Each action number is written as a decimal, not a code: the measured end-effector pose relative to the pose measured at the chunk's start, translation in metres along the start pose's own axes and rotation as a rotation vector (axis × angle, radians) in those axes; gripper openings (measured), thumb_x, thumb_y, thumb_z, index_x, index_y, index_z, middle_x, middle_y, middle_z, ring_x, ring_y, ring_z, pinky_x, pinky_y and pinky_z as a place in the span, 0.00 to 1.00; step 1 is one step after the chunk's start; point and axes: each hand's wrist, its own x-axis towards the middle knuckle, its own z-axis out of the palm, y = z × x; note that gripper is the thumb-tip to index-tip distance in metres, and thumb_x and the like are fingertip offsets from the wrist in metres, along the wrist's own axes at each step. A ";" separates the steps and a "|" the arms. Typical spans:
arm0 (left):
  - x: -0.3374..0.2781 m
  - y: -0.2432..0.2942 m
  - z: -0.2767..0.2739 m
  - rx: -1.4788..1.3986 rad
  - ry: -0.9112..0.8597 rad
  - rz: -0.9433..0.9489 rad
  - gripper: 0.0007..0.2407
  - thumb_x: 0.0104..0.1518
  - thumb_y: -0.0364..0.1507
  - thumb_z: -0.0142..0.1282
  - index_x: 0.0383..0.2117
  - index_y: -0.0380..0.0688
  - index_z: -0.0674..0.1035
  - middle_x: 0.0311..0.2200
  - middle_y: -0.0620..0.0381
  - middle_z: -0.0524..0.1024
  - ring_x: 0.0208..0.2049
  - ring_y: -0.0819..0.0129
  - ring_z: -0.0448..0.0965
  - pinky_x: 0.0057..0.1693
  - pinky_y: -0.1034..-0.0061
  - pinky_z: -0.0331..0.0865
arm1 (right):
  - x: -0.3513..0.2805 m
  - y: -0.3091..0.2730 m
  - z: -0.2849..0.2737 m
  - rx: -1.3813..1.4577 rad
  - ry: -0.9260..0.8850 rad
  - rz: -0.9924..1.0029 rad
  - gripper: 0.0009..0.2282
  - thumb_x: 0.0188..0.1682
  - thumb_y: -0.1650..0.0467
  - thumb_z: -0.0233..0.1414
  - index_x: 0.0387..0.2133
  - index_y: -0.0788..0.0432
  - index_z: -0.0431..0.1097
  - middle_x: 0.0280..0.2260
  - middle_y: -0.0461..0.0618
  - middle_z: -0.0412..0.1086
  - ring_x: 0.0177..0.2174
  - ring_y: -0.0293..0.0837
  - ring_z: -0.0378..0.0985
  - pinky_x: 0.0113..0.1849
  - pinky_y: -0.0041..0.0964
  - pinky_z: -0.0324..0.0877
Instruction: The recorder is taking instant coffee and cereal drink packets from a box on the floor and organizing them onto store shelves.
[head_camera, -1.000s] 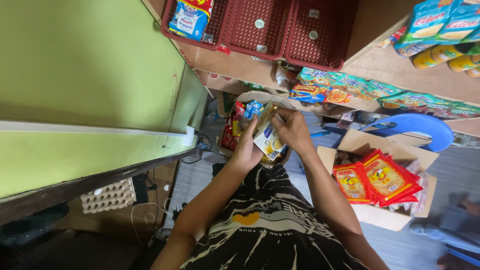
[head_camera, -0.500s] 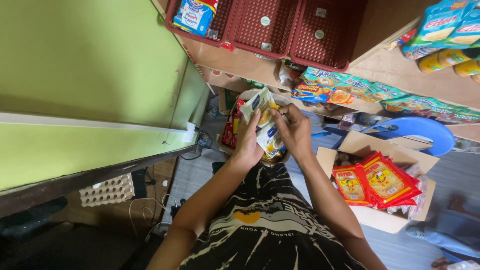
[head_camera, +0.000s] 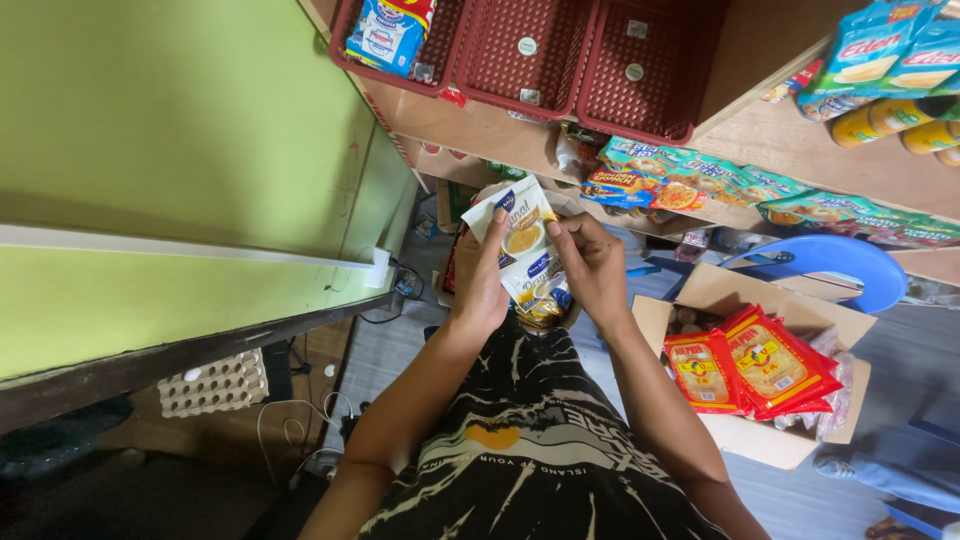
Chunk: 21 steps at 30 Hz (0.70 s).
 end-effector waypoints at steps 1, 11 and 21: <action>-0.001 0.001 0.000 0.015 0.009 0.043 0.16 0.64 0.32 0.57 0.53 0.36 0.76 0.46 0.53 0.79 0.45 0.68 0.81 0.51 0.70 0.75 | 0.000 0.000 0.001 0.016 -0.001 -0.001 0.08 0.57 0.71 0.55 0.32 0.65 0.72 0.22 0.39 0.70 0.24 0.25 0.63 0.25 0.24 0.59; -0.001 0.015 0.001 0.169 0.079 0.214 0.13 0.63 0.33 0.59 0.46 0.35 0.79 0.41 0.54 0.81 0.40 0.72 0.81 0.47 0.73 0.75 | 0.002 0.024 0.001 0.249 -0.154 0.132 0.07 0.55 0.71 0.55 0.41 0.63 0.71 0.33 0.41 0.73 0.35 0.29 0.71 0.37 0.25 0.67; 0.014 0.035 -0.009 0.168 0.127 0.272 0.14 0.65 0.35 0.57 0.47 0.35 0.77 0.43 0.54 0.81 0.42 0.71 0.81 0.49 0.72 0.76 | 0.002 0.060 -0.002 0.055 -0.395 0.023 0.08 0.51 0.71 0.60 0.38 0.64 0.76 0.35 0.43 0.78 0.36 0.31 0.73 0.42 0.28 0.70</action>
